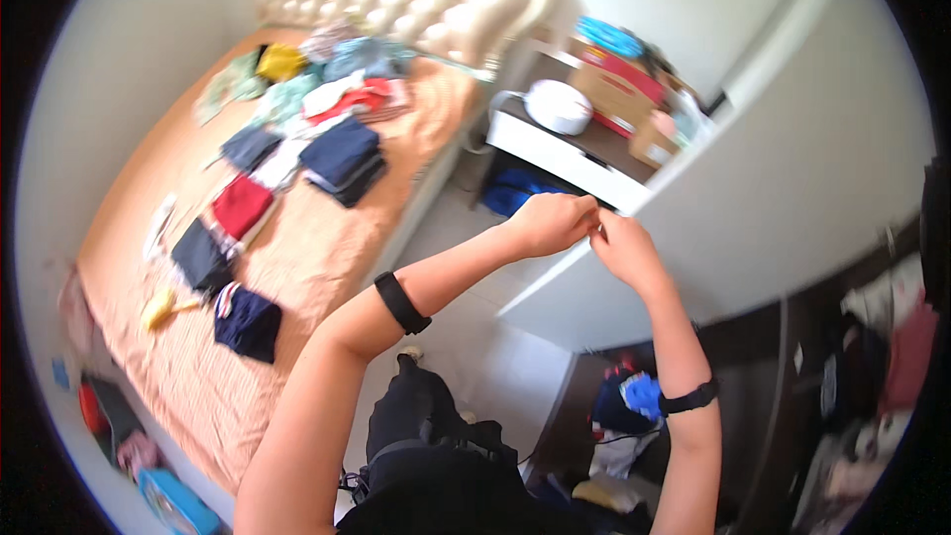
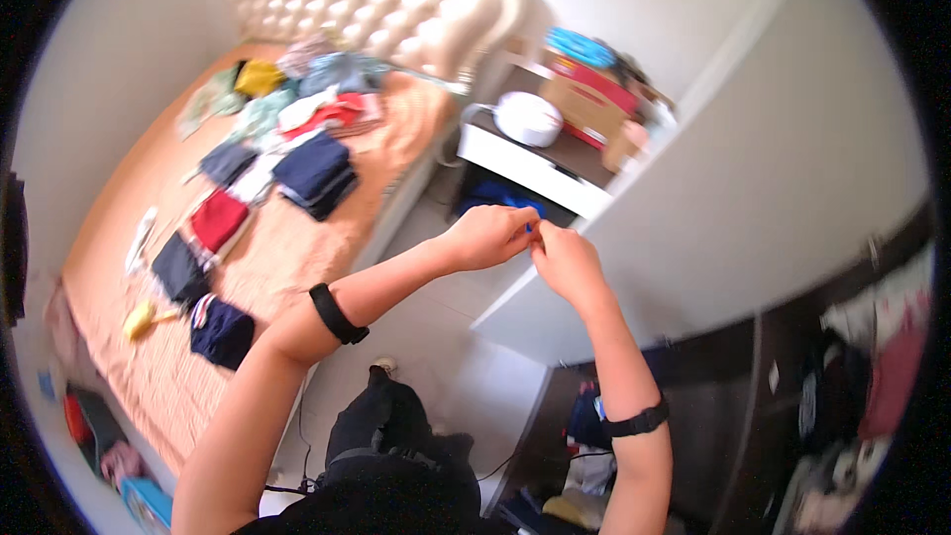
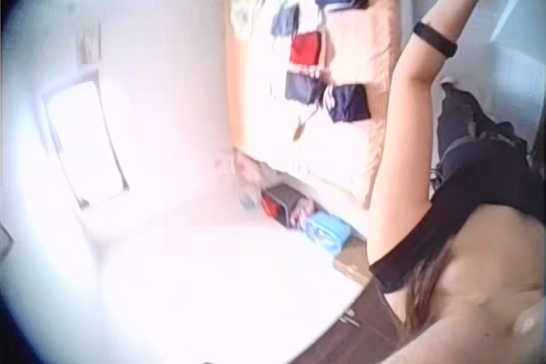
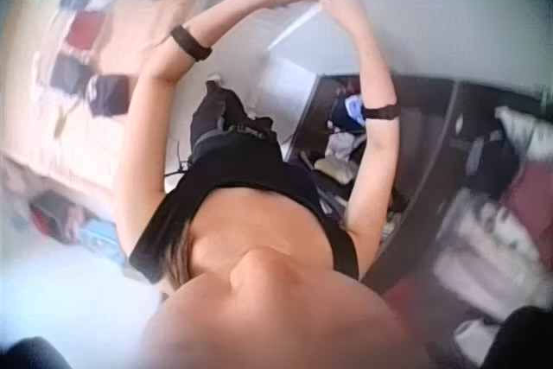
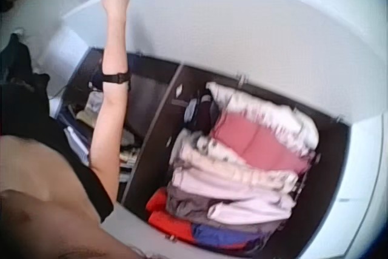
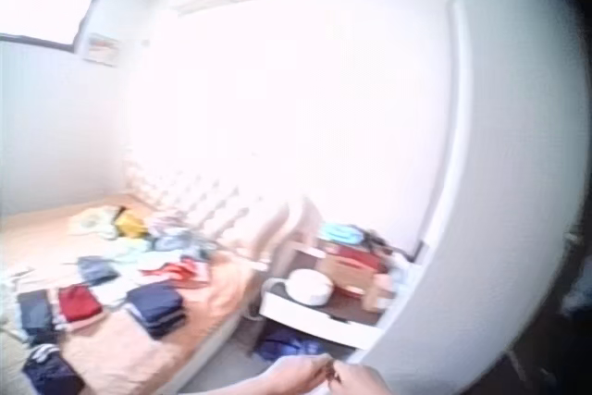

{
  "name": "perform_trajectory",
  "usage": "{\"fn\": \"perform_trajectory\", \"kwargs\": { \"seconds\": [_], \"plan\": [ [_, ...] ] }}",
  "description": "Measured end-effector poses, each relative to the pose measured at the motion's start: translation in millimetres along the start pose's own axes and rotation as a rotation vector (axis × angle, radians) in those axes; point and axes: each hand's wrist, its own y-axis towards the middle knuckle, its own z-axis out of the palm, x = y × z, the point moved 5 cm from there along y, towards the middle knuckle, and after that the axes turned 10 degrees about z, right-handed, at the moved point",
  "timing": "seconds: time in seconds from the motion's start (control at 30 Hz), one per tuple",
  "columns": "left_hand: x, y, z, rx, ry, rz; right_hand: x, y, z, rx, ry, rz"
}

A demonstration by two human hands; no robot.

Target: The recorder folds several items of clothing including a white sweatshirt, a blue pair of pants, a yellow t-shirt, and a red track jacket, and places them into a closet.

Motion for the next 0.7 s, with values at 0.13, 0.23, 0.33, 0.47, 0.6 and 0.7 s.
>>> {"fn": "perform_trajectory", "kwargs": {
  "seconds": [0.13, 0.23, 0.33, 0.47, 0.6, 0.7],
  "plan": [
    [109, -103, -62, -0.112, 0.066, -0.314, 103, 85, 105, 0.262, 0.080, -0.223],
    [175, -192, -105, -0.202, 0.117, -0.498, 180, 134, 193, 0.463, 0.178, -0.362],
    [224, -277, -143, -0.345, 0.175, -0.672, 255, 166, 260, 0.604, 0.140, -0.500],
    [256, -367, -176, -0.420, 0.224, -0.892, 342, 187, 327, 0.782, 0.199, -0.627],
    [270, -441, -197, -0.526, 0.244, -1.091, 409, 188, 388, 0.905, 0.139, -0.785],
    [275, -495, -198, -0.573, 0.319, -1.205, 448, 183, 431, 0.940, 0.133, -0.884]
  ]
}}
